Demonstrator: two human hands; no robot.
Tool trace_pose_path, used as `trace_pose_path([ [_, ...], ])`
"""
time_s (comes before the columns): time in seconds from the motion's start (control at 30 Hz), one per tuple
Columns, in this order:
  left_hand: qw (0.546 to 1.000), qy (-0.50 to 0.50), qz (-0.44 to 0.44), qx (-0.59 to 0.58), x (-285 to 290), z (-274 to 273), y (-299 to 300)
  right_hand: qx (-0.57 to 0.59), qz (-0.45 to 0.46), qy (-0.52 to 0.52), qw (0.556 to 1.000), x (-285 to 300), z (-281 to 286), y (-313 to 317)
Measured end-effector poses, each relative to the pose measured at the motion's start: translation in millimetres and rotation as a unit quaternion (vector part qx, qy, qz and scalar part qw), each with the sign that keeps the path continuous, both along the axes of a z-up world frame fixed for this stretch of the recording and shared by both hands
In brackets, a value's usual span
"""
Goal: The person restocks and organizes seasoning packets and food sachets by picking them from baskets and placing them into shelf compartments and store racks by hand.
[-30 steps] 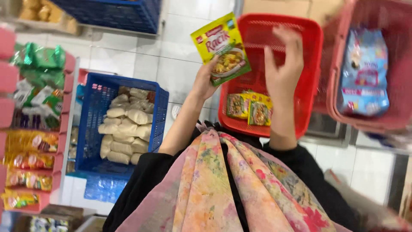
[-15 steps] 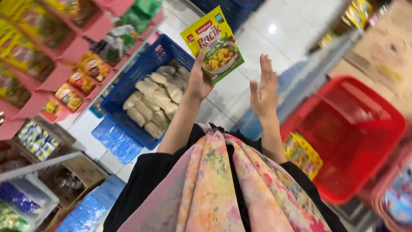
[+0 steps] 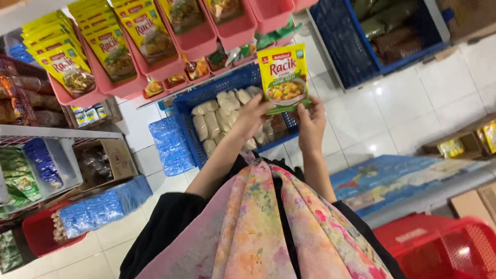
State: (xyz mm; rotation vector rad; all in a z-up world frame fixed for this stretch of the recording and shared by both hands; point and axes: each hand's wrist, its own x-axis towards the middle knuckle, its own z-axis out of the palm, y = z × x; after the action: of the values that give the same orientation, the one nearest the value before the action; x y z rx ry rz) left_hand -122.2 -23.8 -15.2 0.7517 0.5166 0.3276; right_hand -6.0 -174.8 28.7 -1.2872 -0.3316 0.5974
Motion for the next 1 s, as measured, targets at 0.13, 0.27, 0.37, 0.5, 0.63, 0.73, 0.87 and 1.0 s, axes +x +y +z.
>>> trace_pose_path([
  [0.13, 0.99, 0.04, 0.076, 0.109, -16, -4, 19, 0.021, 0.098, 0.107, 0.989, 5, -12, 30],
  [0.27, 0.958, 0.125, 0.112, 0.231, -14, -5, 47, -0.031, 0.157, 0.083, 0.984, 27, -17, 57],
  [0.37, 0.953, 0.12, 0.169, 0.22, -17, -7, 55, -0.013, 0.242, -0.033, 0.97, 60, -23, 85],
  [0.5, 0.958, 0.009, 0.257, 0.128, -5, 2, 78, 0.017, 0.292, 0.049, 0.955, 85, -6, 135],
  [0.63, 0.939, 0.052, 0.323, 0.107, -2, 13, 92, 0.016, 0.325, -0.035, 0.945, 87, 16, 174],
  [0.73, 0.921, 0.017, 0.366, 0.135, -4, 18, 97, 0.019, 0.354, -0.026, 0.935, 85, 27, 181],
  [0.87, 0.912, -0.005, 0.375, 0.167, -4, 31, 107, 0.032, 0.373, -0.021, 0.927, 83, 36, 193],
  [1.0, 0.916, 0.001, 0.372, 0.148, -1, 33, 110, 0.039, 0.364, -0.034, 0.93, 91, 26, 203],
])
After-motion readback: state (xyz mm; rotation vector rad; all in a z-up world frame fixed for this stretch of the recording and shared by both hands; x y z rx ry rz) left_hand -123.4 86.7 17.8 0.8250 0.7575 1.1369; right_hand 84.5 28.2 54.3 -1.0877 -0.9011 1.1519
